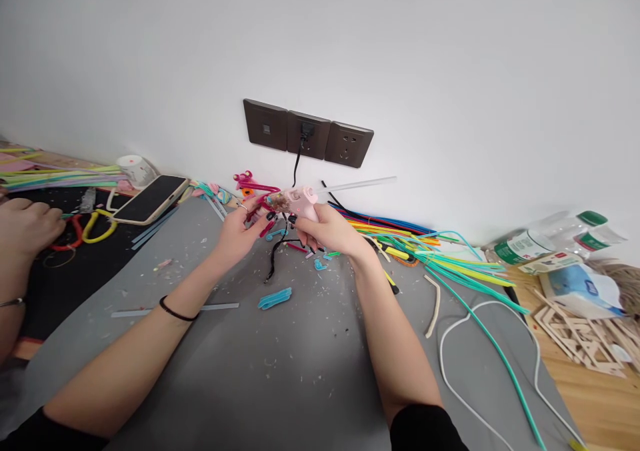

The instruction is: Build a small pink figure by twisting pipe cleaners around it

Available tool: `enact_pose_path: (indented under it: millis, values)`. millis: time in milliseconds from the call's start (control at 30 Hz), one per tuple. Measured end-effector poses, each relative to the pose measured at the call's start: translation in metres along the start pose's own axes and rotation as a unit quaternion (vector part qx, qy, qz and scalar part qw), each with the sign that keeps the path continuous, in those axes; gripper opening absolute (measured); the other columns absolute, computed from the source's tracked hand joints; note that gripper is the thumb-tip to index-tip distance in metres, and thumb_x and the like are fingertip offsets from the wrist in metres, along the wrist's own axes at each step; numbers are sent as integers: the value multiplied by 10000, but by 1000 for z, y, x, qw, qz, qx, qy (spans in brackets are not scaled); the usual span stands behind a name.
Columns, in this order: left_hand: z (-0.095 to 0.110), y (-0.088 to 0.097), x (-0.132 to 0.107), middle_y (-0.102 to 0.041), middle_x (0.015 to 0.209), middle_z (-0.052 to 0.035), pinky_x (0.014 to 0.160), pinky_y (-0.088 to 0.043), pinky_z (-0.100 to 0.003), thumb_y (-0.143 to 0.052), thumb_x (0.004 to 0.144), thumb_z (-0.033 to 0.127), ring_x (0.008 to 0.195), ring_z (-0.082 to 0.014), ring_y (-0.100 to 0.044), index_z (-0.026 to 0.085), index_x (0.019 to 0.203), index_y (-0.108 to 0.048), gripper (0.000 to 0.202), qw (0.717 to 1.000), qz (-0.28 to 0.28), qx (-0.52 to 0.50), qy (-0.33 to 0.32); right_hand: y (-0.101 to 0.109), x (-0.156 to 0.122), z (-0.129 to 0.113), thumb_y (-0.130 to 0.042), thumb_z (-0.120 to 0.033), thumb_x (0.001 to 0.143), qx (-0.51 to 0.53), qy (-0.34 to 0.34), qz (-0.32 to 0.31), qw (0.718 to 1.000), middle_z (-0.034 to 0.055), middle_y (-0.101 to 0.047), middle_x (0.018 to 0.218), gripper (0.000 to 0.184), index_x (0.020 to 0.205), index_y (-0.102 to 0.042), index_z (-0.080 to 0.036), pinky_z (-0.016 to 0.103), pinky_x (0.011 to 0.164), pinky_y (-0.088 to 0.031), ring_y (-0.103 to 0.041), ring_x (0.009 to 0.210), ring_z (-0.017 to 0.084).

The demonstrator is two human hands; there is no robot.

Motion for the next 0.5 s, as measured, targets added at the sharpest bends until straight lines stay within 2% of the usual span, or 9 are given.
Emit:
enact_pose_path:
  millis: [167, 500]
  values:
    - [1, 0, 0, -728, 1295, -129, 1039, -530, -428, -616, 889, 299, 1213, -305, -668, 167, 1318, -651, 451, 1000, -3, 3, 3, -1, -2, -3, -556, -256, 862, -5, -7, -3, 1000, -25, -567, 490, 285, 586, -524, -197, 217, 415, -363, -433, 390, 76]
    - [4, 2, -2, -713, 1328, -129, 1081, -505, -418, -597, 903, 319, 1261, -288, -648, 166, 1363, -622, 485, 1000, 6, 20, -3, 2, -4, -3, -557, -293, 893, -24, -6, -12, 1000, -24, -568, 490, 340, 571, -543, -182, 192, 414, -352, -490, 408, 74]
Point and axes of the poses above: each hand's wrist, its own x-axis towards the middle knuckle, its own y-axis out of the back of the hand, z = x × y, the point moved 4 cm from there along x, towards the middle knuckle
